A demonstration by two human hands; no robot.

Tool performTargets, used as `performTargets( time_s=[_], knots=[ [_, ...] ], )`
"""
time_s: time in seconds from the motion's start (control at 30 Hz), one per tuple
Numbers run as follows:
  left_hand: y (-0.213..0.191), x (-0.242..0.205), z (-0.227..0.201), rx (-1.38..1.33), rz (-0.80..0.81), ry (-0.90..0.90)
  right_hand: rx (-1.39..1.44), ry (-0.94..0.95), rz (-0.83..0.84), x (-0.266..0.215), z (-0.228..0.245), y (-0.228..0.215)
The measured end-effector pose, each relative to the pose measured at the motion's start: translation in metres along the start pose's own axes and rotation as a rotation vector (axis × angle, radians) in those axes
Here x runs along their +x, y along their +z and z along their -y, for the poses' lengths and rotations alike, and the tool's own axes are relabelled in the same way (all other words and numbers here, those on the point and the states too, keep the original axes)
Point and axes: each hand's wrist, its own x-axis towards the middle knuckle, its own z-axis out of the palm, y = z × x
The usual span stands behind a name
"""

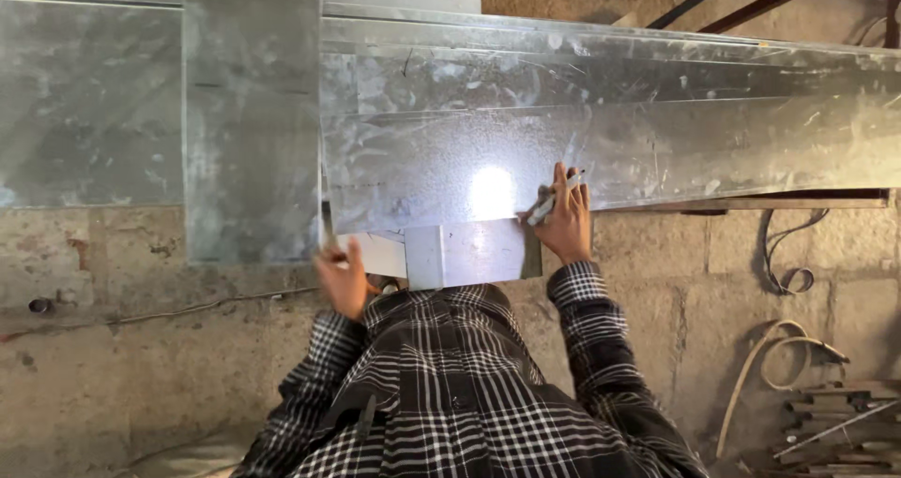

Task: The person uses a white marker to trace the outline of a paper template onto a large metal sheet. They repeatedly reposition the template along the sheet to mark multiple sections, occasionally lifting and moving the metal sheet to access different areas.

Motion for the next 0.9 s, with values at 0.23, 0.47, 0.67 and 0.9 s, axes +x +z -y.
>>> performTargets(
  time_s=[0.23,0.47,0.67,0.9],
  knots=[
    [-0.014,0.009,0.022,0.006,0.157,0.015,-0.219,-0.236,0.094,0.002,-0.025,-0.009],
    [-0.005,0.051,0.041,-0.208,0.155,0.225,-0.311,-0.339,0.104,-0.001,-0.021,-0.005],
    [-0.035,0.069,0.045,-0.182,-0.003,0.368,-0.322,-0.231,0.177,-0.017,0.016,-0.002],
    [-0.074,0.06,-0.02,0.107,0.077,0.145,-0.083,0.151,-0.329,-0.075,0.053,0.027]
  ],
)
